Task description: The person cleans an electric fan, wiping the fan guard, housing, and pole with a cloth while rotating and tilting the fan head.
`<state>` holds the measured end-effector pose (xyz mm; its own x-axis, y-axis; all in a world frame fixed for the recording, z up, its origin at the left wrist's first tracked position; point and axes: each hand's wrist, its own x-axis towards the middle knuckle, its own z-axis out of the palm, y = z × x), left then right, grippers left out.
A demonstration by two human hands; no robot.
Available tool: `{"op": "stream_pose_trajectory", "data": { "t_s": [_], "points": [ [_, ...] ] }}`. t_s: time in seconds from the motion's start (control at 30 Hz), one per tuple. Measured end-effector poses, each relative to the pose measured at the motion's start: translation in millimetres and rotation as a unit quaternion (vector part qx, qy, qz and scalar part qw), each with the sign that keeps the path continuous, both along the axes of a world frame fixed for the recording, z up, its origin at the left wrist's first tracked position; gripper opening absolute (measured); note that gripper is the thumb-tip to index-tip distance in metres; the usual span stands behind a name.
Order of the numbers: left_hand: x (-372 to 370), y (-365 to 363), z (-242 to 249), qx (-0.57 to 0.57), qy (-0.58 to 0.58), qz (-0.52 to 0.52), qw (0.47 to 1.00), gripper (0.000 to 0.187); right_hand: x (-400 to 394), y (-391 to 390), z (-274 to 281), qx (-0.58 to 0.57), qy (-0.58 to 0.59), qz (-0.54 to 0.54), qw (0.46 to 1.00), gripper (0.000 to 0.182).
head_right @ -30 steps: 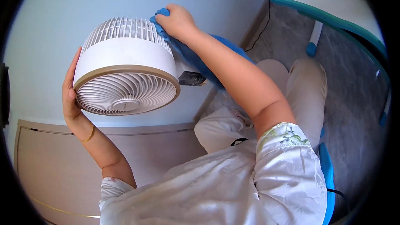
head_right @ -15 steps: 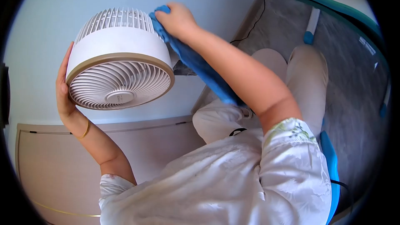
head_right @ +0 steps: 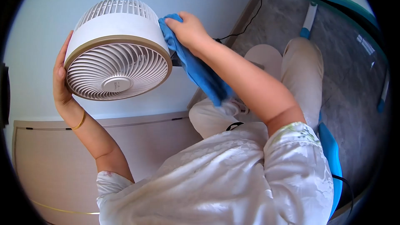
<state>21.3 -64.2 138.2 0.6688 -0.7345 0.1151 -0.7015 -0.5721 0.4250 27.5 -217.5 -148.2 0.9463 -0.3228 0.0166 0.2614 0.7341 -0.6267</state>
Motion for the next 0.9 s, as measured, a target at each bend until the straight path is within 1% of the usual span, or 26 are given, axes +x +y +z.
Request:
{"op": "stream_pose_trajectory", "data": {
  "t_s": [0.07,0.17,0.23,0.3,0.4,0.43,0.5,0.57,0.67,0.7,0.73,0.77,0.8,0.83,0.87,0.9],
  "points": [
    [-1.3,-0.2,0.9,0.002,0.001,0.000,1.000,0.099,34.5,0.3,8.2,0.029,0.035,0.008,0.999,0.028],
    [1.7,2.1,3.6,0.014,-0.034,-0.002,0.999,0.096,60.2,-8.1,19.5,0.012,0.029,0.046,0.998,0.029],
    [0.0,1.6,3.6,0.009,-0.029,0.018,0.999,0.094,47.4,-2.6,12.9,0.042,0.018,0.065,0.997,0.030],
    [-0.6,1.4,1.8,-0.010,-0.025,0.029,0.999,0.094,17.8,0.1,8.2,0.055,0.013,0.081,0.995,0.030],
    [4.4,6.6,3.6,-0.009,-0.016,0.032,0.999,0.095,-25.0,13.0,-5.8,0.084,-0.012,0.074,0.994,0.029],
    [6.6,8.4,5.6,-0.010,0.000,0.026,1.000,0.094,-27.5,14.6,-8.2,0.111,-0.016,0.082,0.990,0.029],
    [7.2,8.6,7.4,0.008,-0.012,0.027,1.000,0.090,-30.4,20.6,-10.0,0.163,-0.024,0.096,0.982,0.029],
    [4.4,8.3,4.1,0.010,-0.034,0.011,0.999,0.086,-10.9,19.6,-8.7,0.129,-0.006,0.081,0.988,0.030],
    [5.4,6.0,6.2,0.013,-0.041,0.011,0.999,0.089,39.6,16.3,-7.9,0.107,0.016,0.074,0.991,0.032],
    [5.9,8.4,7.4,0.000,-0.018,-0.016,1.000,0.068,55.8,14.0,-8.3,0.088,0.023,0.074,0.993,0.033],
    [10.0,9.9,9.1,-0.002,0.007,-0.029,1.000,0.072,67.2,14.6,-11.8,0.067,0.030,0.075,0.994,0.033],
    [15.2,10.7,11.0,-0.005,0.033,-0.041,0.999,0.076,59.8,14.6,-5.4,0.086,0.028,0.076,0.993,0.034],
    [11.9,9.2,11.9,-0.011,0.057,-0.053,0.997,0.081,48.7,16.4,-1.1,0.072,0.044,0.072,0.994,0.033],
    [4.5,4.6,14.3,0.009,0.059,-0.054,0.997,0.074,35.3,18.3,1.7,0.056,0.059,0.067,0.994,0.033],
    [0.5,1.3,9.5,-0.002,0.042,-0.037,0.998,0.073,22.5,20.2,1.8,0.040,0.073,0.061,0.995,0.032],
    [-1.2,-0.7,4.5,-0.014,0.026,-0.019,0.999,0.072,6.0,23.3,-0.9,0.053,0.056,0.063,0.995,0.031]
  ]
}}
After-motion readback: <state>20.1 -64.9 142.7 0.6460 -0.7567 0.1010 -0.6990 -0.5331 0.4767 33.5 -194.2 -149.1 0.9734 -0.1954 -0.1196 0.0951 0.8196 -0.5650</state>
